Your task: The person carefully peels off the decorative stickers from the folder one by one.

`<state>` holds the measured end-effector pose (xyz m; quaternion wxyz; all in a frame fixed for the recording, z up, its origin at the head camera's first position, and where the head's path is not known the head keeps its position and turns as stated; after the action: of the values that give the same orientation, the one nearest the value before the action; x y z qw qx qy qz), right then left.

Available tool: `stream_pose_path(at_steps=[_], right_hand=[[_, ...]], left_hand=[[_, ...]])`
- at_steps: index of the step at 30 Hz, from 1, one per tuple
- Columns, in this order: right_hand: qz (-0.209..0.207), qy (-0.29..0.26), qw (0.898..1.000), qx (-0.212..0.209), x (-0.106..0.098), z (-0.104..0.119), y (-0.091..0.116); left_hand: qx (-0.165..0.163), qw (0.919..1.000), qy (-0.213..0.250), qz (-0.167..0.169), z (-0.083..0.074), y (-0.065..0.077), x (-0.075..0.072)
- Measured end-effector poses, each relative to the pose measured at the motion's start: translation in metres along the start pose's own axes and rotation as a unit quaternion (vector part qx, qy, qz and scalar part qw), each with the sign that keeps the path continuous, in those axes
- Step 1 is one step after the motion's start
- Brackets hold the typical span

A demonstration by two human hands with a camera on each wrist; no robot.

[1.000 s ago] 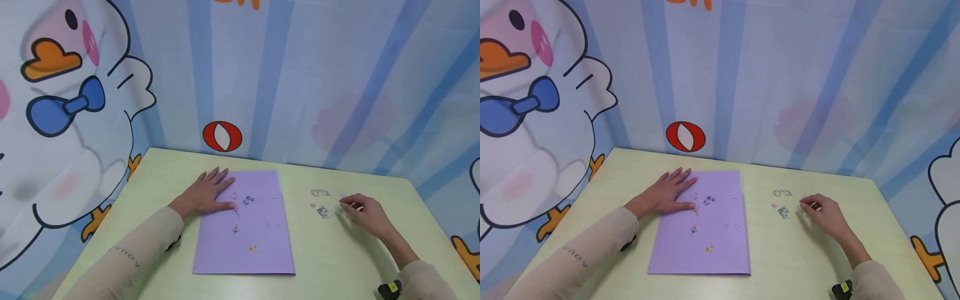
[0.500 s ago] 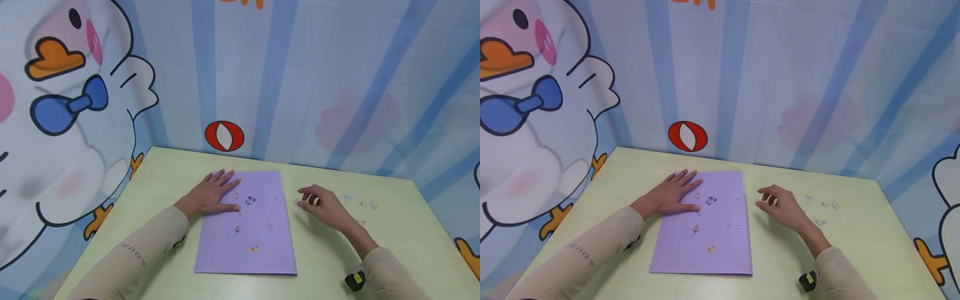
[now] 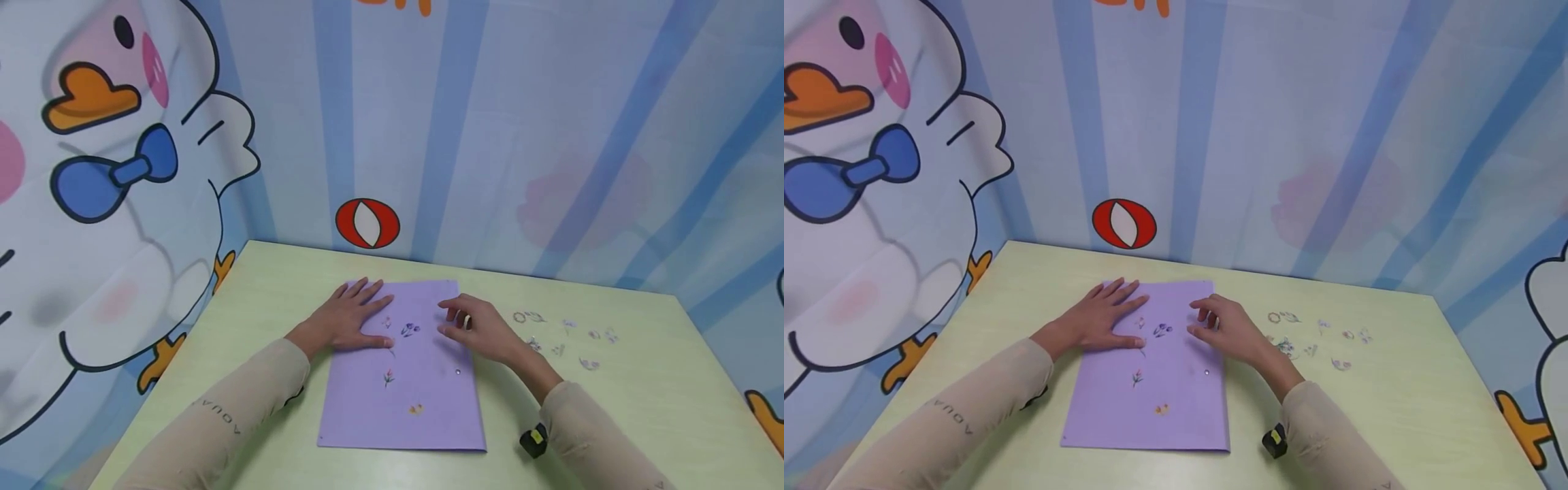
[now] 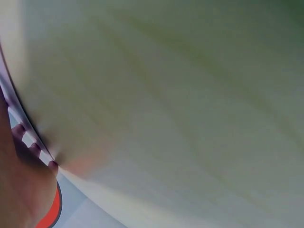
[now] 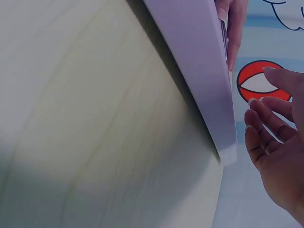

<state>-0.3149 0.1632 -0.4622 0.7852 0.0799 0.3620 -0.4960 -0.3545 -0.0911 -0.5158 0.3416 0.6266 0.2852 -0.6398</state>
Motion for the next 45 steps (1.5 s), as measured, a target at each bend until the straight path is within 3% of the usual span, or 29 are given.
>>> stream_pose_path(at_steps=[7,21,35,45], right_hand=[[0.032,0.004,0.999,0.0,0.018,0.003,-0.017],[0.066,0.049,0.997,0.01,0.04,0.0,-0.034],[0.054,0.089,0.995,0.001,0.05,-0.002,-0.039],[0.055,0.079,0.995,-0.001,0.052,-0.001,-0.041]], left_hand=[[-0.008,0.9999,-0.005,0.012,0.001,-0.001,0.003],[-0.008,1.0,0.003,0.003,0.0,-0.001,0.002],[-0.007,1.0,0.004,0.004,-0.002,-0.001,0.0],[-0.012,0.9999,-0.005,0.004,-0.001,0.0,0.001]])
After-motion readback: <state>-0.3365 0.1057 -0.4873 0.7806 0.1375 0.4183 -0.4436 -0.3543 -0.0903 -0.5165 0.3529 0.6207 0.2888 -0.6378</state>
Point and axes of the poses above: each hand's wrist, its own y-axis away from the middle knuckle, its own x-axis out of the palm, z = x × y, the point moved 6 cm from there along -y, towards the middle knuckle, and after that the axes turned 9 degrees about -y, right-handed, at the moved point
